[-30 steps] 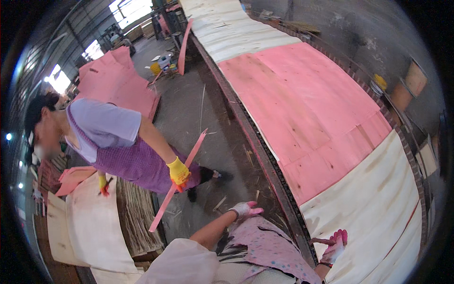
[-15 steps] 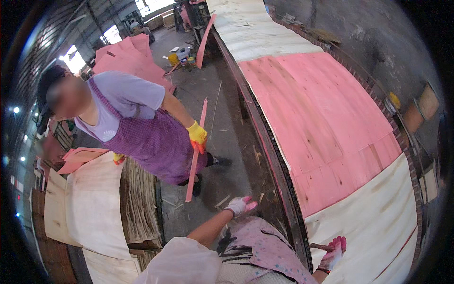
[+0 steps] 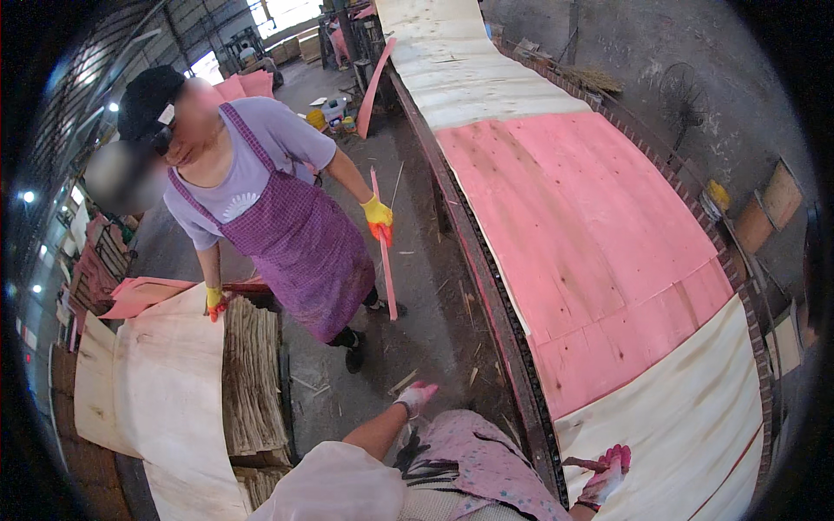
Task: The person positions wooden veneer sheets along a conveyor line, retrieves pink veneer sheets from a stack, and lays them over the wooden sheets on the line.
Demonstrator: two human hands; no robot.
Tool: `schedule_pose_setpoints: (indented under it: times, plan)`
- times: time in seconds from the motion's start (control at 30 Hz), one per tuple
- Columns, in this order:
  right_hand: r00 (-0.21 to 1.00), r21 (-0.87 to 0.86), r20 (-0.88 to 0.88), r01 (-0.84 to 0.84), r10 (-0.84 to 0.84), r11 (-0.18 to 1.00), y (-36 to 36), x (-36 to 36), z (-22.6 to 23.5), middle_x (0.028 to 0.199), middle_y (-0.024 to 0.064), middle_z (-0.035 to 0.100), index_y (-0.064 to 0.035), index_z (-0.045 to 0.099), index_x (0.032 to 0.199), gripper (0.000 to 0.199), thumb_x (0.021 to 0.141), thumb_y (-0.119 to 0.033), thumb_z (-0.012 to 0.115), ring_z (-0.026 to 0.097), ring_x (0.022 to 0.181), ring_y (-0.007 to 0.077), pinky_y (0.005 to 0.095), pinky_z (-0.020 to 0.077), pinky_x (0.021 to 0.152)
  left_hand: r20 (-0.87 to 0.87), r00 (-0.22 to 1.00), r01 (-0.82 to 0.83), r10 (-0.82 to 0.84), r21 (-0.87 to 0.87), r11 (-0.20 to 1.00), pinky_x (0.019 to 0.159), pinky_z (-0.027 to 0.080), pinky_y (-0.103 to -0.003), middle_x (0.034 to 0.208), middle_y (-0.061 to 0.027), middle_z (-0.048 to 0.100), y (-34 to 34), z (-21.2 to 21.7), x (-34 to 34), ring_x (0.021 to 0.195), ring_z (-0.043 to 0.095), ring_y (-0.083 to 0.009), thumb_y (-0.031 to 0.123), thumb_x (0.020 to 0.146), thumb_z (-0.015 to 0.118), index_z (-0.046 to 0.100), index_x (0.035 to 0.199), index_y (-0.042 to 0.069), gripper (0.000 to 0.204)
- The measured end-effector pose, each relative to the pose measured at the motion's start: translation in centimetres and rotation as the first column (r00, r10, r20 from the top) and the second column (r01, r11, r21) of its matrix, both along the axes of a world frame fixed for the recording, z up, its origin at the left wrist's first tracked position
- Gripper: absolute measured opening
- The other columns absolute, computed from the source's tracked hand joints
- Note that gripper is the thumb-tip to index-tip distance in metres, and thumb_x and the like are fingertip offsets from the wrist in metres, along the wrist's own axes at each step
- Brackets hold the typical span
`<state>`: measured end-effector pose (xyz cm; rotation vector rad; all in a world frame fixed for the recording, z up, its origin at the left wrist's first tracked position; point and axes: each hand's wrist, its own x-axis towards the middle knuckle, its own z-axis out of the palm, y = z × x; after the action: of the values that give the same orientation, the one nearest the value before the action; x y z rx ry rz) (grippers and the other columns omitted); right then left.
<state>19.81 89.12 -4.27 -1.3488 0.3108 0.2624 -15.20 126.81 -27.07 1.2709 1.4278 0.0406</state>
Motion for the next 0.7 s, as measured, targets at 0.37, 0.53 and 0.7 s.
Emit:
schedule_pose_setpoints:
  times: [0.37, 0.53, 0.7]
  plan:
    - [0.999, -0.007, 0.051, -0.012, 0.012, 1.000, -1.6, 1.7, -1.6, 0.123, 0.0115, 0.052, -0.0045, 0.045, 0.130, 0.045, 0.087, -0.013, 0.053, 0.048, 0.105, 0.0208, 0.0321, 0.0383, 0.087, -0.229, 0.968, -0.030, -0.106, -0.522, 0.852, 0.072, 0.048, -0.037, 0.103, -0.0086, 0.065, 0.1, 6.5, -3.2, 0.079, 0.062, -0.0260, 0.055, 0.088, 0.043, 0.048, 0.125, 0.016, 0.054]
    - [0.985, 0.024, 0.161, -0.058, 0.053, 0.998, 0.2, 1.2, -1.6, 0.107, 0.0115, 0.054, -0.0023, 0.047, 0.124, 0.040, 0.087, -0.015, 0.056, 0.050, 0.090, 0.0195, 0.0307, 0.0388, 0.075, -0.371, 0.878, -0.328, 0.301, -0.012, 0.944, 0.092, 0.042, -0.038, 0.107, -0.0136, 0.064, 0.5, -2.8, -8.0, 0.106, 0.056, -0.0294, 0.052, 0.083, 0.051, 0.053, 0.122, 0.003, 0.063]
    - [0.990, -0.125, 0.130, -0.032, 0.049, 0.992, 1.7, 1.5, -0.7, 0.094, 0.0132, 0.055, 0.0019, 0.044, 0.121, 0.038, 0.091, -0.019, 0.052, 0.051, 0.070, 0.0189, 0.0277, 0.0449, 0.057, -0.232, 0.972, -0.046, 0.043, -0.006, 0.999, 0.091, 0.042, -0.035, 0.114, -0.0131, 0.061, 2.9, -1.8, -6.6, 0.107, 0.056, -0.0251, 0.047, 0.081, 0.059, 0.053, 0.120, 0.000, 0.062]
